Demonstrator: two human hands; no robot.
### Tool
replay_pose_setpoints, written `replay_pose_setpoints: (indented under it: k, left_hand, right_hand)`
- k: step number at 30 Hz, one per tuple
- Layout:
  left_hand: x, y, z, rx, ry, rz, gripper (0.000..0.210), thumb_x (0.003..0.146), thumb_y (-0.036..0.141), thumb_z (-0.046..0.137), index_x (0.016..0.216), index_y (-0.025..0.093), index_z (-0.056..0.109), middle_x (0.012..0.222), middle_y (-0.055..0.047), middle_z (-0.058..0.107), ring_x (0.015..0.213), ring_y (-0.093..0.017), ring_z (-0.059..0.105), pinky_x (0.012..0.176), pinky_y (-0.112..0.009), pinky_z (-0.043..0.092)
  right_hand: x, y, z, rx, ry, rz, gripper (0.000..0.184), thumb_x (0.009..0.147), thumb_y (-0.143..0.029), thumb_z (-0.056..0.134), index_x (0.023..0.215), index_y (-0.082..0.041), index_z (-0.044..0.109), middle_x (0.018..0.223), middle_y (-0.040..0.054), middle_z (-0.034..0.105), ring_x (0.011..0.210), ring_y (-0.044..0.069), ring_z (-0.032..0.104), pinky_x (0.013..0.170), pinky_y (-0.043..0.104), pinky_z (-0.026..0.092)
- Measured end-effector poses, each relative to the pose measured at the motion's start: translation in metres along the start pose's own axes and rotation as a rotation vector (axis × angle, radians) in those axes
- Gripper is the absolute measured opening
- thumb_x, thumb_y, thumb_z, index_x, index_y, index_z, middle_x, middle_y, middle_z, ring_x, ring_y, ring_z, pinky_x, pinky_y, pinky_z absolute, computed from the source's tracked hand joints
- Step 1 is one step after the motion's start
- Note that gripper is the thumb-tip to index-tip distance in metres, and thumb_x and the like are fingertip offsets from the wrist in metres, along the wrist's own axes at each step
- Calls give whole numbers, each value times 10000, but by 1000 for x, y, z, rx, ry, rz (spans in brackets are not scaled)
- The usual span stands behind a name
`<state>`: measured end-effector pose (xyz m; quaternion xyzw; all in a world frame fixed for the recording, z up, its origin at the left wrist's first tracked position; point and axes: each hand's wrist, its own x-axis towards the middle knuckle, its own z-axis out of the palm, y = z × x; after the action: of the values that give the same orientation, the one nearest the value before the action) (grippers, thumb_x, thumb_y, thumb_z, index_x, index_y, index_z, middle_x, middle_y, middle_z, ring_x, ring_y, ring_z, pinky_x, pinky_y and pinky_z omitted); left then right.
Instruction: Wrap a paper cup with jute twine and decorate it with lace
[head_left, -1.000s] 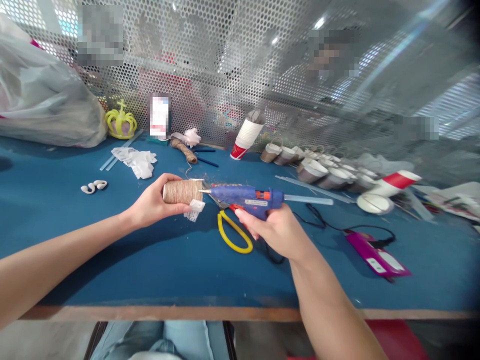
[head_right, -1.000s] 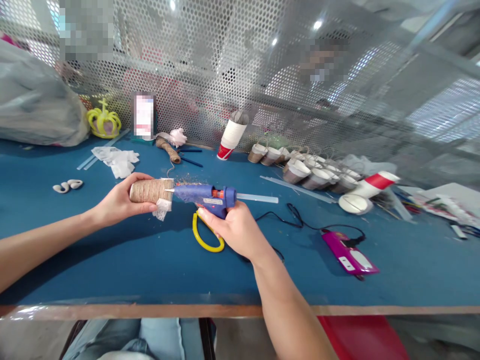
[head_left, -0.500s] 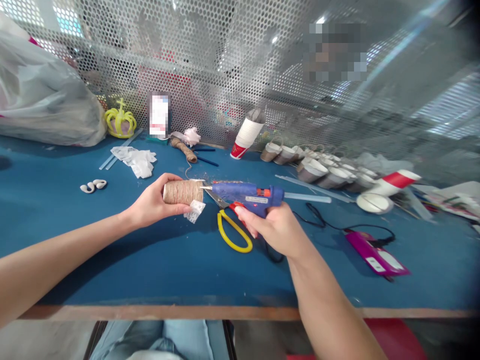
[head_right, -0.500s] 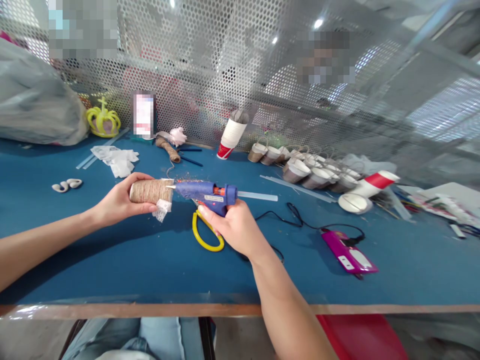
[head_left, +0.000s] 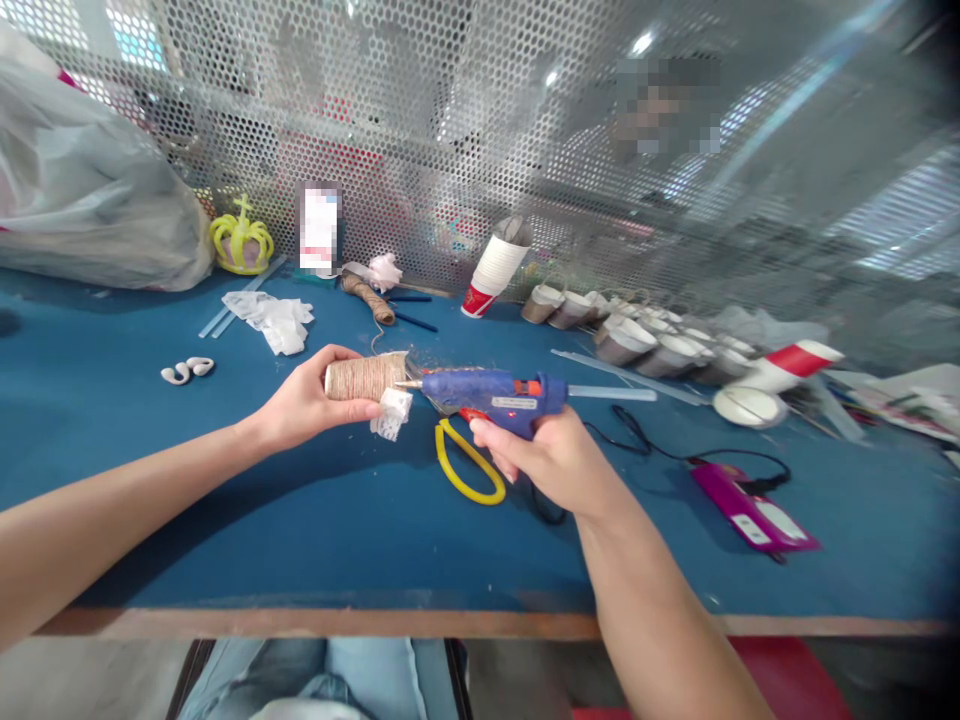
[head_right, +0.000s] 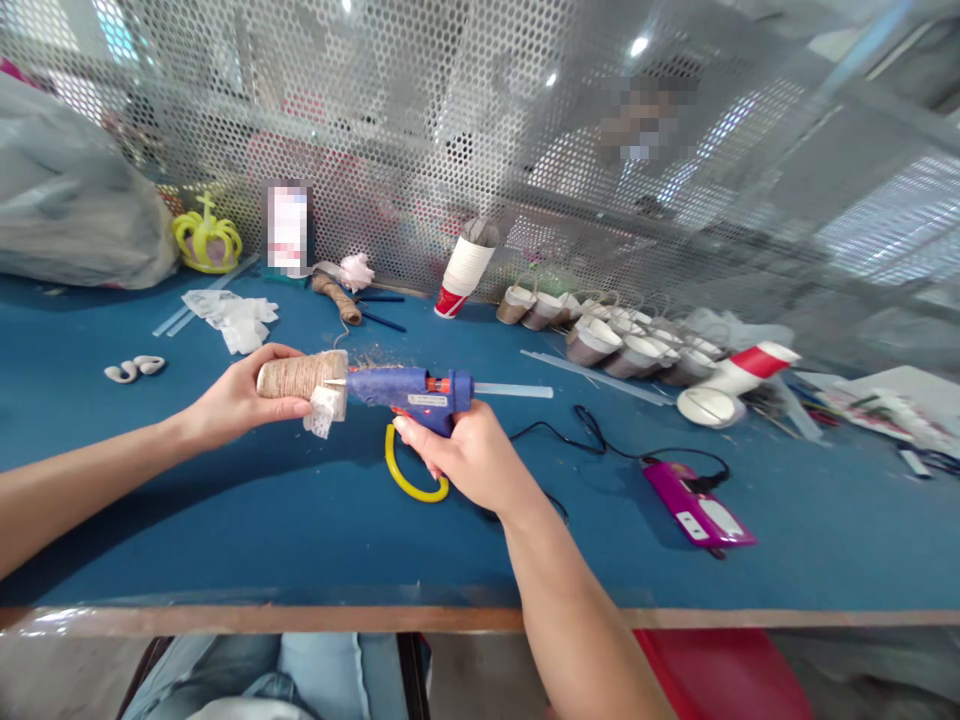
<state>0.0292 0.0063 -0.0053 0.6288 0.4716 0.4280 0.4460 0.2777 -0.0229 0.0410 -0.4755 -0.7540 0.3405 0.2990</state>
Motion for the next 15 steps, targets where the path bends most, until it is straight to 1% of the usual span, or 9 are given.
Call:
replay_pose_setpoints:
  k: [3, 7, 10, 15]
  left_hand:
    - [-1, 4, 1, -58, -5, -25, 593, 520, 409, 775, 966, 151, 481, 744, 8, 559, 632, -120, 518, 555, -236, 442]
    - [-2, 8, 3, -129, -20, -61, 566, 498, 356, 779, 932, 151, 480, 700, 29, 548, 605, -104, 507, 544, -223, 438]
    - [-1, 8, 3, -160, -25, -76, 562, 491, 349, 787, 920, 148, 485, 685, 35, 544, 592, -97, 505, 540, -220, 442]
    - [0, 4, 3, -202, -42, -90, 560, 518, 357, 785, 939, 152, 478, 677, 36, 551, 574, -95, 518, 520, -218, 451]
  right_hand:
    - [0, 1, -1, 26, -19, -13, 209, 833, -326, 547, 706, -160, 546, 405, -57, 458, 374, 79, 422, 415, 219, 370]
    - [0, 2, -2, 57, -30, -8, 202, 832, -332, 554, 736, -154, 553, 421, -57, 460, 373, 77, 420, 406, 219, 370]
    - [0, 3, -3, 63, -36, -8, 200, 835, -326, 553, 742, -149, 558, 438, -53, 463, 378, 74, 424, 398, 215, 365]
    - [-1, 5, -3, 82, -32, -19, 188, 835, -314, 561, 744, -149, 563, 460, -51, 469, 386, 70, 423, 389, 209, 356]
